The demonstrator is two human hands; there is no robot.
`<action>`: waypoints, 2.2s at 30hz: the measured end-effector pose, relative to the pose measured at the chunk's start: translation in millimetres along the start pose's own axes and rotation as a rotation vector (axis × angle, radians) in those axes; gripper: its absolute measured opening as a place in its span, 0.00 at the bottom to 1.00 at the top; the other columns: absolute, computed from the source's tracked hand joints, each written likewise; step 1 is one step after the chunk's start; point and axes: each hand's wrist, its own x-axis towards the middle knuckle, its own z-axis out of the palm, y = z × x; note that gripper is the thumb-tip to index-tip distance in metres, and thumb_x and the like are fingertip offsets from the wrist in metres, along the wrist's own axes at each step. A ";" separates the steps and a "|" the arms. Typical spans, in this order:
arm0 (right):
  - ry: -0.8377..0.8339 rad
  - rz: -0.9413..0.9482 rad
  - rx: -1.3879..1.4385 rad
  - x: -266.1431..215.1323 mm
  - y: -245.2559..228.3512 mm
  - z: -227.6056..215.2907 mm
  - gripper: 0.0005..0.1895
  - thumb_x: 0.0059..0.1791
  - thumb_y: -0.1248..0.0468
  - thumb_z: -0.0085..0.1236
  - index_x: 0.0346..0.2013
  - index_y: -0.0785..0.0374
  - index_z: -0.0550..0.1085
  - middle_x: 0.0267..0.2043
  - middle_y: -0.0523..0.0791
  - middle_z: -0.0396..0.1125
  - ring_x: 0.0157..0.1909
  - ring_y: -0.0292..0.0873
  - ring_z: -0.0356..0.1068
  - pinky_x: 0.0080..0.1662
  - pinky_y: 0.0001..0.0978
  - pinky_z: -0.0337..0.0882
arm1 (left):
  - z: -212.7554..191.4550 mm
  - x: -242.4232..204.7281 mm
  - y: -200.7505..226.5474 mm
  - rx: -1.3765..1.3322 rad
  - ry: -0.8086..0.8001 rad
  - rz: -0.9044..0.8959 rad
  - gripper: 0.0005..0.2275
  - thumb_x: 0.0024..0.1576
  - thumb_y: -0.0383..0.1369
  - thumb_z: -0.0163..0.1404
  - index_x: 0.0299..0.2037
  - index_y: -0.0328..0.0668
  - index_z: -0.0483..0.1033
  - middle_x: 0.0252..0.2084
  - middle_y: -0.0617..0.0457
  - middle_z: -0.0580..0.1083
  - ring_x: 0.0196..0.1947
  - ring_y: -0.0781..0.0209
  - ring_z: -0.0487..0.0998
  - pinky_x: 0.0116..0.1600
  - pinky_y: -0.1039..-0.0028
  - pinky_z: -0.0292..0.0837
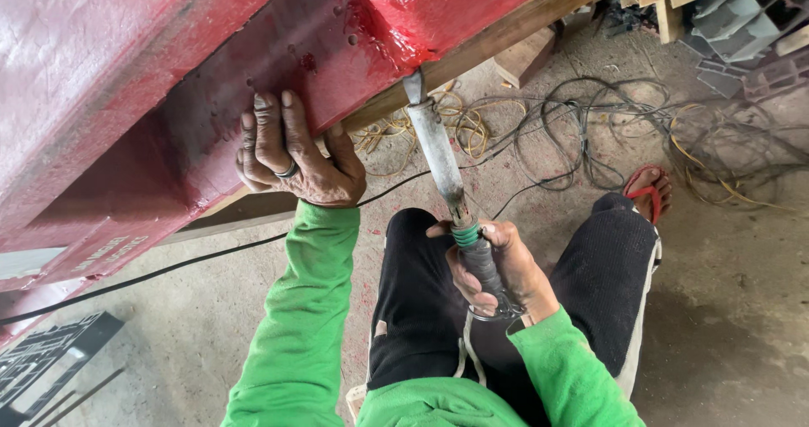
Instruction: The person uses a soldering iron to smooth the edges of a red plastic object. They hold the object with one hand and apply the hot tip along the seams and edges to melt and flatten the surface.
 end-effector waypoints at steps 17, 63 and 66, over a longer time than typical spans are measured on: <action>0.512 -0.861 -1.183 6.9 24.0 -43.9 0.27 0.54 0.59 0.63 0.64 0.69 0.70 0.47 0.42 0.70 0.40 0.30 0.66 0.44 0.21 0.69 | 4.8 0.0 -6.5 0.005 0.010 0.009 0.20 0.70 0.44 0.45 0.62 0.36 0.73 0.66 0.43 0.68 0.65 0.45 0.65 0.67 0.53 0.53; 0.591 -0.968 -1.261 38.0 9.2 -66.2 0.27 0.56 0.63 0.60 0.69 0.67 0.66 0.52 0.41 0.69 0.53 0.33 0.68 0.59 0.23 0.69 | 10.9 -6.2 -7.6 0.013 0.026 0.008 0.21 0.70 0.46 0.42 0.63 0.37 0.71 0.66 0.45 0.67 0.65 0.47 0.63 0.69 0.53 0.53; 0.577 -0.971 -1.200 38.7 8.8 -65.6 0.27 0.56 0.64 0.60 0.69 0.67 0.66 0.51 0.41 0.68 0.53 0.32 0.67 0.58 0.23 0.69 | 12.0 -5.6 -6.3 0.006 0.039 -0.010 0.22 0.70 0.47 0.42 0.63 0.38 0.72 0.66 0.45 0.67 0.66 0.48 0.63 0.69 0.54 0.53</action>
